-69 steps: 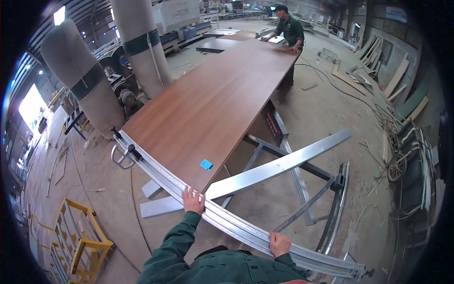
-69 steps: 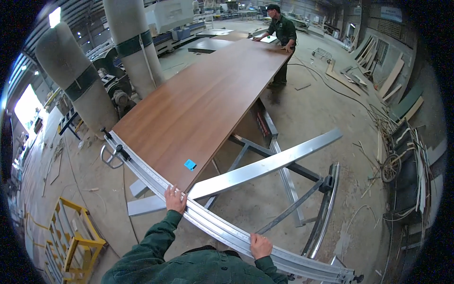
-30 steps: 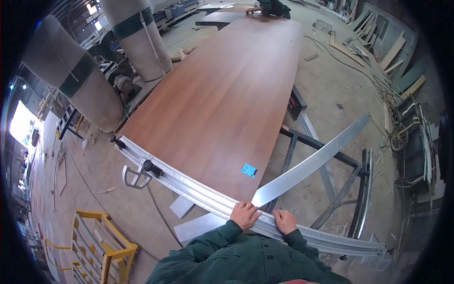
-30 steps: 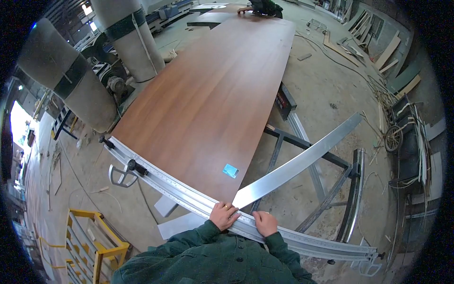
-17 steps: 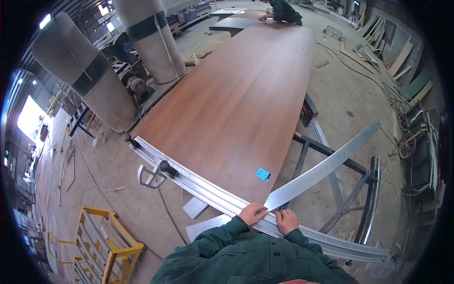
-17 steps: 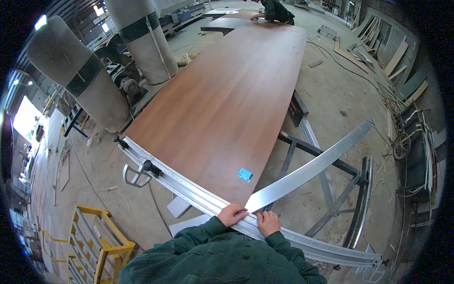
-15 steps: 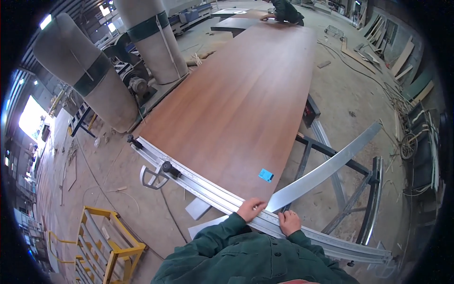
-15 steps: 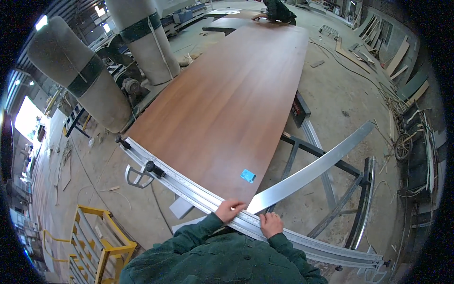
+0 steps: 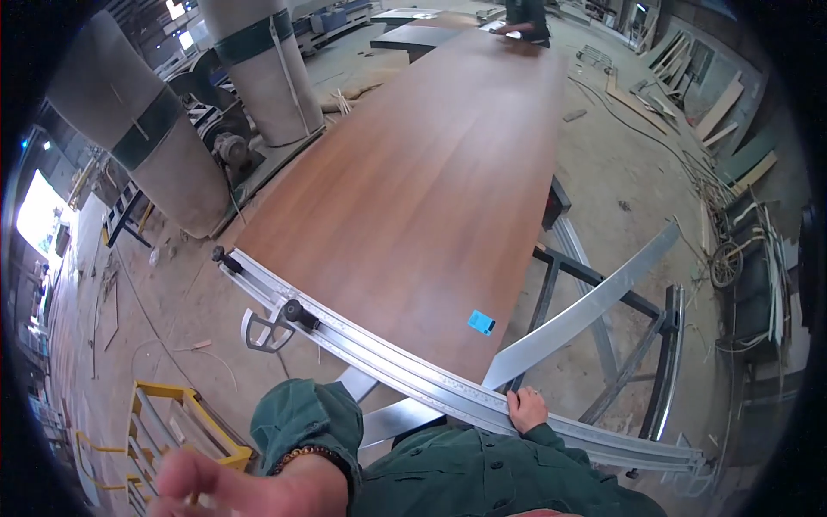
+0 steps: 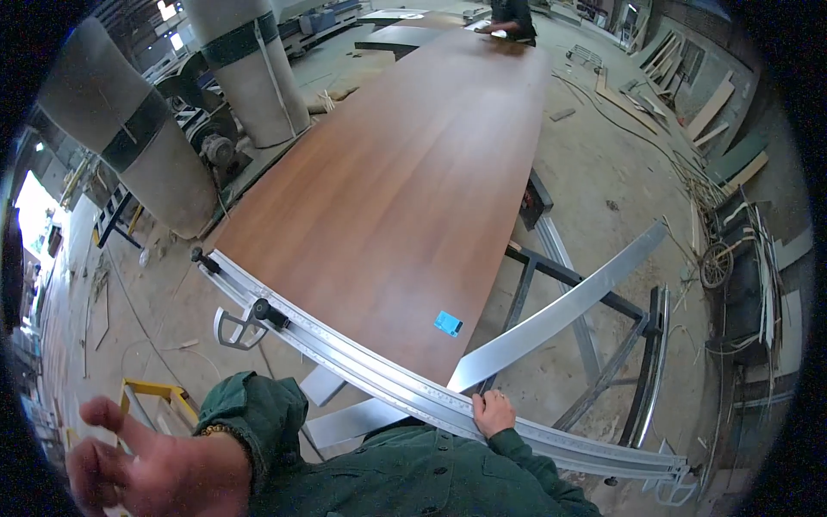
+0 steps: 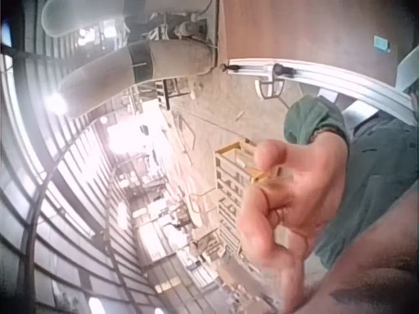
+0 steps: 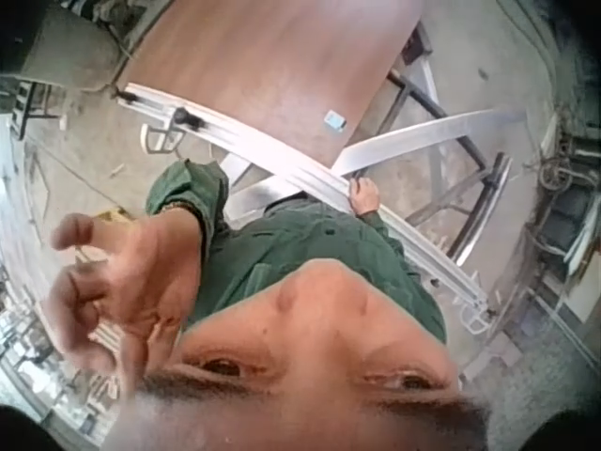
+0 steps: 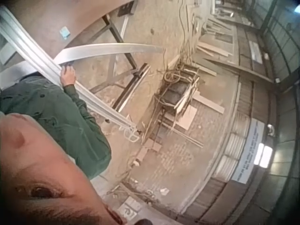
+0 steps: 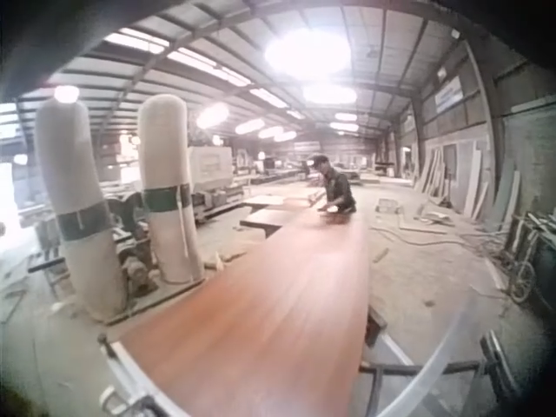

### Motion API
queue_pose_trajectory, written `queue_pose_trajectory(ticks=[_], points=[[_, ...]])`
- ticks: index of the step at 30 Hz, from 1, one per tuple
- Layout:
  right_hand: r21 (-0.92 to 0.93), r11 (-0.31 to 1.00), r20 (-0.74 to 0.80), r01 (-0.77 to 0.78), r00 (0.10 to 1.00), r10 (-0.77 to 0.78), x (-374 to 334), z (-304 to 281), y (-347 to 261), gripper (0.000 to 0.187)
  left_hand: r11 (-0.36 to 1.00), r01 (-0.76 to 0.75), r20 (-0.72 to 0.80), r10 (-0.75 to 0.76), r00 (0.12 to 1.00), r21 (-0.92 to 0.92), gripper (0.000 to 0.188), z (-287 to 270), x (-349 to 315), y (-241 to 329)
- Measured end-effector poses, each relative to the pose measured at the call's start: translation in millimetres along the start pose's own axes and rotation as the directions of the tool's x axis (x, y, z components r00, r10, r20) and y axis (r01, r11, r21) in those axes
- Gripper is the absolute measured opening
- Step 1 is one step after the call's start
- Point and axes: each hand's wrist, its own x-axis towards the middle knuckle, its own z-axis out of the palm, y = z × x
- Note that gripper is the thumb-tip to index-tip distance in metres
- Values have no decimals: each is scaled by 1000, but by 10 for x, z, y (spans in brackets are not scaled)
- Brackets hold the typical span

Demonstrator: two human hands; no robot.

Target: Cutting a large wood-textured panel using a sliding table saw with the help of an assistant.

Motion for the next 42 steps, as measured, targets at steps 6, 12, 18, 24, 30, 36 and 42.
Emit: queue_pose_trajectory(ticks=[6,12,18,24,30,36,42], points=[[-22,999,-73,-41,997,39,-7,92,-122,23,984,162,256,-138,957,-75,29,-521,356,-509],[-87,995,-115,-47,993,37,-96,136,-37,15,744,368,490,-653,577,559,44,-2044,-3,-2524],[-96,993,-170,-66,984,49,16,459,-14,12,375,-754,711,-684,167,539,42,-4344,-184,-4430],[-96,977,-216,-192,962,168,41,300,-124,12,-61,-980,140,-986,88,191,69,-5470,120,-4624],[-105,985,-304,-136,948,99,304,543,-117,12,-90,-988,0,-996,91,124,88,-5832,563,-5249],[-179,976,-220,-126,972,85,176,542,157,13,-43,-996,-115,-993,34,76,92,-6141,600,-5498],[-235,959,-109,-161,984,139,263,763,314,15,-45,-997,-13,-999,46,-60,83,-6232,510,-5626]])
